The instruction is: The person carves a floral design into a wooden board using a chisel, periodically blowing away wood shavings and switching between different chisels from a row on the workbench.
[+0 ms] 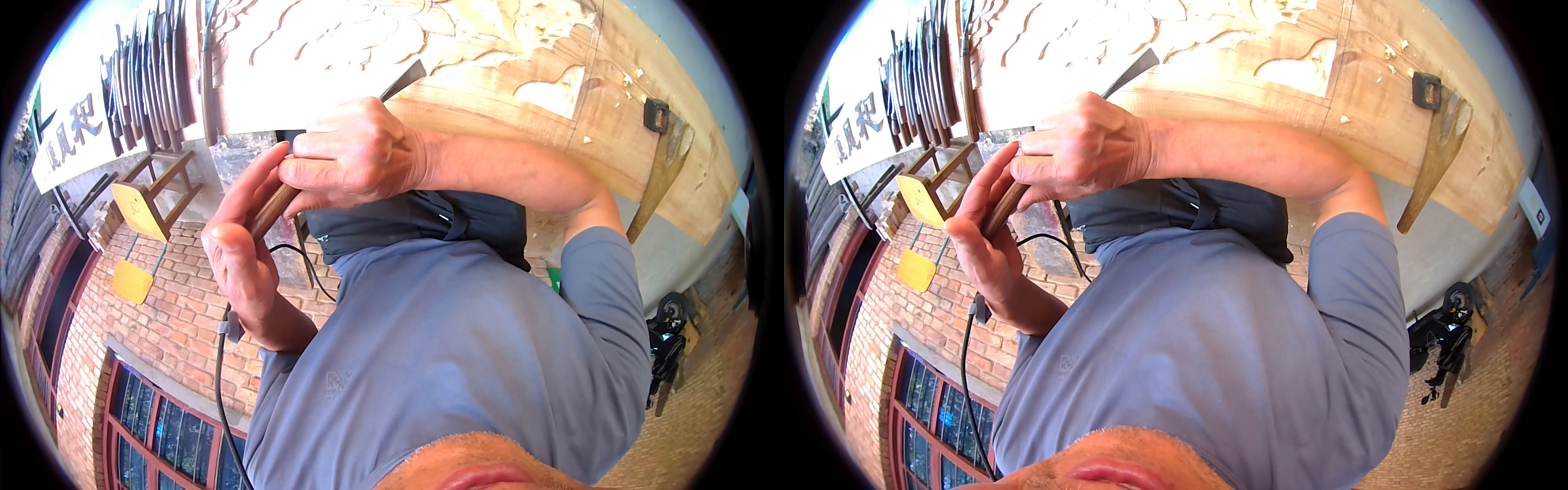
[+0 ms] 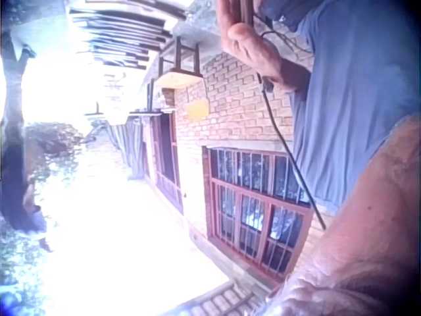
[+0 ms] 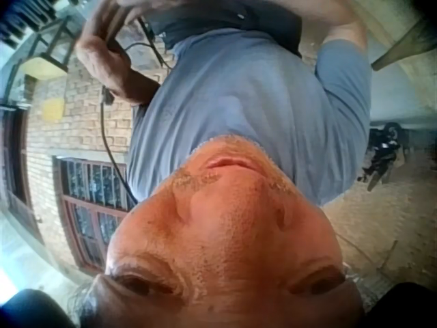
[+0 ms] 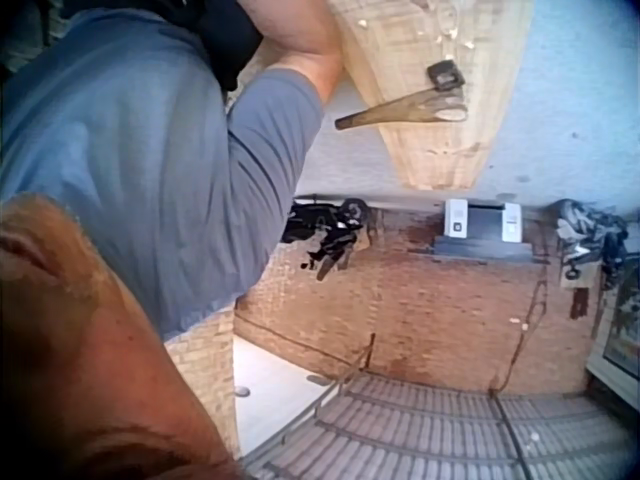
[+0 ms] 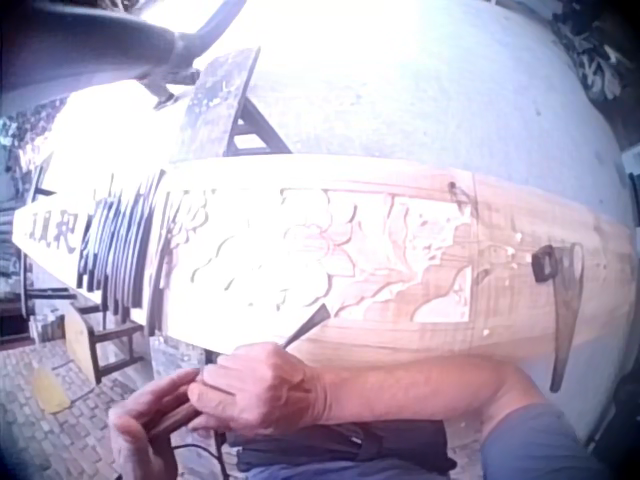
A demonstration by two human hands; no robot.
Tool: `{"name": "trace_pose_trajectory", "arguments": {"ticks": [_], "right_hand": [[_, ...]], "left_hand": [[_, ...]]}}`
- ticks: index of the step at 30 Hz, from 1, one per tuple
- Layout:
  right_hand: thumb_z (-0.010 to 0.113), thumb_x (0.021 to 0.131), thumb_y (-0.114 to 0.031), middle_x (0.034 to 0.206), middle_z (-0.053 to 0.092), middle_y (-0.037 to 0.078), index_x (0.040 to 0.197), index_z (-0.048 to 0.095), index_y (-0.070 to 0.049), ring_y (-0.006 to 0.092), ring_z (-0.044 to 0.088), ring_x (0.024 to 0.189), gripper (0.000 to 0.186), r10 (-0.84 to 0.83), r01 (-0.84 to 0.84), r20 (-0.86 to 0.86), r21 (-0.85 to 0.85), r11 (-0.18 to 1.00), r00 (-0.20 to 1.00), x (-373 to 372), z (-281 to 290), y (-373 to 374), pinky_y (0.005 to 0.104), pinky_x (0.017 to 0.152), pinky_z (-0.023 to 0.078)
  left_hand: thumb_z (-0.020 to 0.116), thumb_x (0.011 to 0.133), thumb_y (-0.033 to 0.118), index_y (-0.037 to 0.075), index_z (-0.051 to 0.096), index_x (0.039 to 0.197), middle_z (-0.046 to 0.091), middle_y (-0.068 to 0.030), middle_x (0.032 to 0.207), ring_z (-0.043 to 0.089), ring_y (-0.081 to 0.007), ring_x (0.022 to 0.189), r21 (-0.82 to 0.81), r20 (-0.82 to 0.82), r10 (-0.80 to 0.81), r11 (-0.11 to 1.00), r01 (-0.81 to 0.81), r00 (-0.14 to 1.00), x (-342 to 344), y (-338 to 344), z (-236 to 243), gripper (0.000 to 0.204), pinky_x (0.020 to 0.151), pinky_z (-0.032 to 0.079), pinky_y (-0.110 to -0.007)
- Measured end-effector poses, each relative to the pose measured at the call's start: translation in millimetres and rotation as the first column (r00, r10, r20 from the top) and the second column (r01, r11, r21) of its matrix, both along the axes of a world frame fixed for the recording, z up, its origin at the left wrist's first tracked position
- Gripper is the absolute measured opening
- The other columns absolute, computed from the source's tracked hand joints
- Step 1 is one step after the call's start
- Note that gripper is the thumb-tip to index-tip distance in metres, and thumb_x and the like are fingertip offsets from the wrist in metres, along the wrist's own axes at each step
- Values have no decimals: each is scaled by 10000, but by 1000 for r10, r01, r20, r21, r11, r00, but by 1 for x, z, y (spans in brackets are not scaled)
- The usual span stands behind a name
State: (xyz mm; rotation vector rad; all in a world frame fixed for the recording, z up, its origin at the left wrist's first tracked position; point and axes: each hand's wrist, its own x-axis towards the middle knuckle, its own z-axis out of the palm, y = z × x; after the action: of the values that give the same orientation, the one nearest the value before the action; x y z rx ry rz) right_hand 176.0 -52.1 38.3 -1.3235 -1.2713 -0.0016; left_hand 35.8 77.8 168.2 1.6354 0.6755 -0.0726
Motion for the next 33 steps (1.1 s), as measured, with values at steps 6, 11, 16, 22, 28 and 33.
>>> {"name": "trace_pose_trajectory", "arguments": {"ticks": [6,11,16,22,28,33], "right_hand": [[877,809,-401,741,604,14,872,615,-144,219,652,632,372,-23,23,-8,17,1000,1000,-1,-7,3,367,528,523],[877,807,-391,734,602,15,863,616,-141,221,659,636,366,-3,3,20,-7,1000,1000,1,-12,5,370,529,527],[913,731,-384,681,544,2,912,705,-119,199,614,575,382,-49,48,77,13,999,996,1,-25,8,336,490,478],[916,729,-369,690,541,3,899,708,-109,186,611,576,374,9,-4,100,-42,999,995,8,-14,6,332,494,482],[917,728,-359,693,541,-1,880,705,-113,175,616,586,358,-82,88,129,-41,995,988,13,-26,5,332,495,482],[852,816,-423,717,584,20,814,593,-131,203,665,611,391,-31,45,124,-113,993,992,9,-17,5,353,516,533]], "left_hand": [[367,1041,821,-180,585,1427,707,-309,1311,716,-329,1239,81,-27,-40,996,42,999,4,8,-16,1095,1112,529,-407],[491,1059,739,-173,637,1380,744,-251,1261,729,-292,1194,-18,83,43,999,-41,996,1,8,-32,978,1059,556,-387],[490,1050,754,-170,627,1397,735,-258,1279,718,-296,1216,-51,68,42,998,-38,997,2,12,-44,996,1079,545,-396],[187,896,991,-154,612,1412,709,-336,1319,754,-396,1170,-51,207,297,955,-292,932,-2,39,-40,1325,1071,594,-487],[195,891,987,-132,710,1283,752,-301,1245,760,-366,1149,-104,121,82,992,-69,989,24,31,-62,1293,1061,593,-459],[130,843,1036,-187,634,1355,733,-358,1228,762,-420,1132,-325,326,251,935,-141,912,6,63,-61,1418,1042,604,-538]]}}
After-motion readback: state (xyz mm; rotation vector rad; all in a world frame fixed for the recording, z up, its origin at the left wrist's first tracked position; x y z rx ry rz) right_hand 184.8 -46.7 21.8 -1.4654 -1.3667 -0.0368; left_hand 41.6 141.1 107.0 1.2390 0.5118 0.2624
